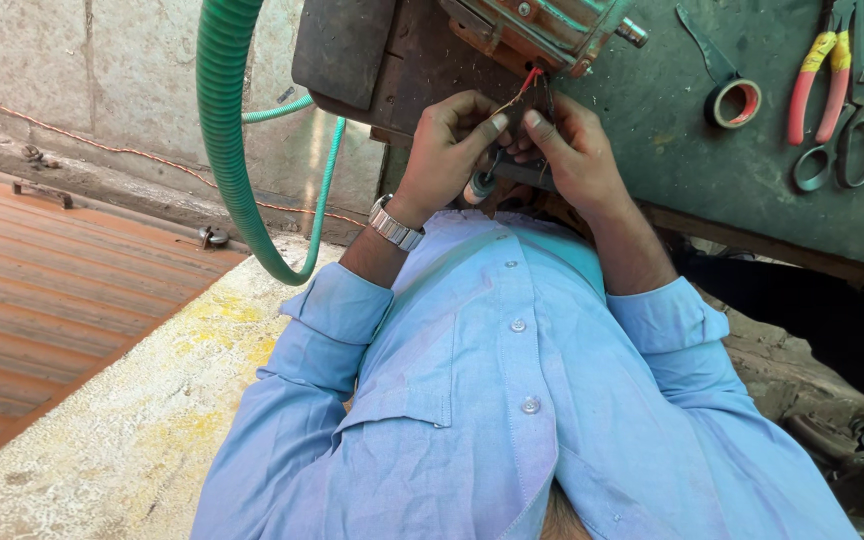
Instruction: The person works on the wiring of a small electric motor, stripping wire ends, twisting connections, and wrapping them with electrical tape. The person uses pliers and tape to secure the connections on the motor's terminal block.
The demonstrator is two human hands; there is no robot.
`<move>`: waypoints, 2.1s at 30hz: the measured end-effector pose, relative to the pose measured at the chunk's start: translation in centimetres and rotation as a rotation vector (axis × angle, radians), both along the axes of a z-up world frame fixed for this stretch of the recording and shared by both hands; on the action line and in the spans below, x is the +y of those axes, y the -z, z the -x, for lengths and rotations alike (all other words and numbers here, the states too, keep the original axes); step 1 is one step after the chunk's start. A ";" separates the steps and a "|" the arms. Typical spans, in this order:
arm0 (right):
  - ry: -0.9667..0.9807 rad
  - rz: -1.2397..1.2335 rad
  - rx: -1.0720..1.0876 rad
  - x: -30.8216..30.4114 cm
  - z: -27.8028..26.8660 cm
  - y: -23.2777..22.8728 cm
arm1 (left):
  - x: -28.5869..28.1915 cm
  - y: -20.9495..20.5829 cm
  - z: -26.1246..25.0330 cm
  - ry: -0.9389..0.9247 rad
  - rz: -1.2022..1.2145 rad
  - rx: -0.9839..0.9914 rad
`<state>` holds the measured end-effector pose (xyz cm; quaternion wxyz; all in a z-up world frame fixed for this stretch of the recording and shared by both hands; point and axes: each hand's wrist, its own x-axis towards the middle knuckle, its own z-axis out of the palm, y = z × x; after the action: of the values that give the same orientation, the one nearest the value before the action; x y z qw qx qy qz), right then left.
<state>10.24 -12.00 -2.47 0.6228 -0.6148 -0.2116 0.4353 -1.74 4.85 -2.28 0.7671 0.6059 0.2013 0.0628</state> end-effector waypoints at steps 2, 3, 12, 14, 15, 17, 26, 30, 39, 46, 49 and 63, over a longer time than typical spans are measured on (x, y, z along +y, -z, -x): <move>-0.019 -0.005 0.014 -0.1 -0.2 0.0 | -0.3 0.0 -0.1 -0.014 0.147 -0.027; -0.026 -0.013 0.003 0.0 -0.3 -0.1 | -0.3 -0.1 -0.2 -0.029 0.245 -0.039; 0.038 0.026 0.289 0.1 -0.3 -3.0 | -0.1 -2.9 -0.4 -0.067 0.391 -0.026; 0.047 0.018 0.279 -0.2 -0.7 -3.5 | -0.4 -3.4 -0.8 -0.064 0.388 -0.022; 0.027 -0.022 0.269 -0.4 -1.1 -3.7 | -0.6 -3.6 -1.0 -0.052 0.371 -0.025; -0.011 -0.031 0.220 -0.9 -1.5 -3.9 | -1.0 -3.7 -1.3 -0.050 0.343 -0.041; -0.331 0.305 -0.482 -3.4 -5.0 -6.1 | -1.3 -3.3 -1.0 -0.134 0.351 -0.029; -0.331 0.346 -0.778 -4.5 -5.1 -8.3 | -1.9 -3.0 -1.3 -0.146 0.398 -0.052; -0.406 0.368 -1.342 -3.5 -3.1 -7.1 | -2.0 -0.8 -0.7 -0.255 0.235 -0.065; -0.297 0.110 -0.903 -5.3 -4.1 -5.5 | -2.6 -1.2 -0.5 -0.273 -0.071 -0.053; -0.026 -0.026 -0.514 -5.2 -3.9 -4.6 | -3.2 -2.3 -0.3 -0.227 -0.143 -0.007; -0.018 -0.038 0.310 0.8 -1.5 -1.9 | -3.6 -0.8 0.2 -0.195 0.076 -0.079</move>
<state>11.74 -11.18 -0.57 0.6557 -0.5264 -0.1266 0.5263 -1.92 1.26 -1.43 0.7870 0.5510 0.2313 0.1534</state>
